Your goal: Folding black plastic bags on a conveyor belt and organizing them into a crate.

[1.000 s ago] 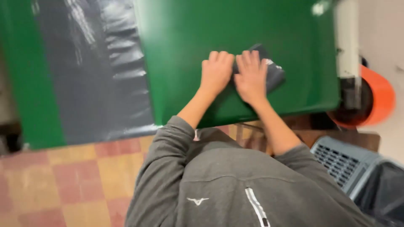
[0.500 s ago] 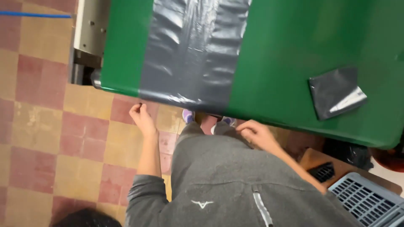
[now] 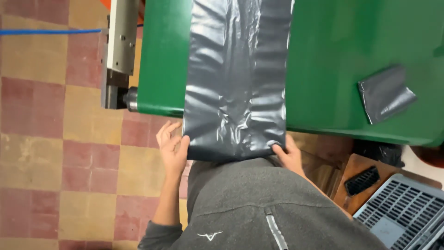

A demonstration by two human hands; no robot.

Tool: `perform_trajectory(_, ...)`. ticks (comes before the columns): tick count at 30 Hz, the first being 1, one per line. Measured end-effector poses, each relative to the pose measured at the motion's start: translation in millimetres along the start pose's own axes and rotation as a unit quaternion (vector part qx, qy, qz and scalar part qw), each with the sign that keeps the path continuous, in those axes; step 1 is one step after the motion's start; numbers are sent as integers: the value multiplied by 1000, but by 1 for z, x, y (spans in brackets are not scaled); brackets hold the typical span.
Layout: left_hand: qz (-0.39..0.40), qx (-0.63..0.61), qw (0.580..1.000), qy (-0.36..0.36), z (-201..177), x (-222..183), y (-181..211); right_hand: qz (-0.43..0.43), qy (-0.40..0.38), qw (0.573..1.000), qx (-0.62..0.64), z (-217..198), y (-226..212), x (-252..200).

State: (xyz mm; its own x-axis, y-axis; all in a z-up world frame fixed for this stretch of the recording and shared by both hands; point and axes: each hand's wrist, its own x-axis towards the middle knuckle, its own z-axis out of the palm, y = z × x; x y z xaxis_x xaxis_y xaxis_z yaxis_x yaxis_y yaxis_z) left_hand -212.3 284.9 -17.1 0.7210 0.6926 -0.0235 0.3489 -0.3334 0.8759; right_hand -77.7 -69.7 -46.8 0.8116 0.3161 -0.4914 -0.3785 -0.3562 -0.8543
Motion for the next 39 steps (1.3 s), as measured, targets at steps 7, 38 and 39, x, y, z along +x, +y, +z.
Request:
perform_trajectory(7,139,-258,953,-70,15,116,60,-329,41,943,-9,-3,-134,40)
perform_trajectory(38,11,-79,957,-277,192,296,92,-251,-9,853,-457,-25,-237,447)
perform_trajectory(39,9,-80,957,-280,195,302,80,-248,-9,854,-458,-23,-245,426)
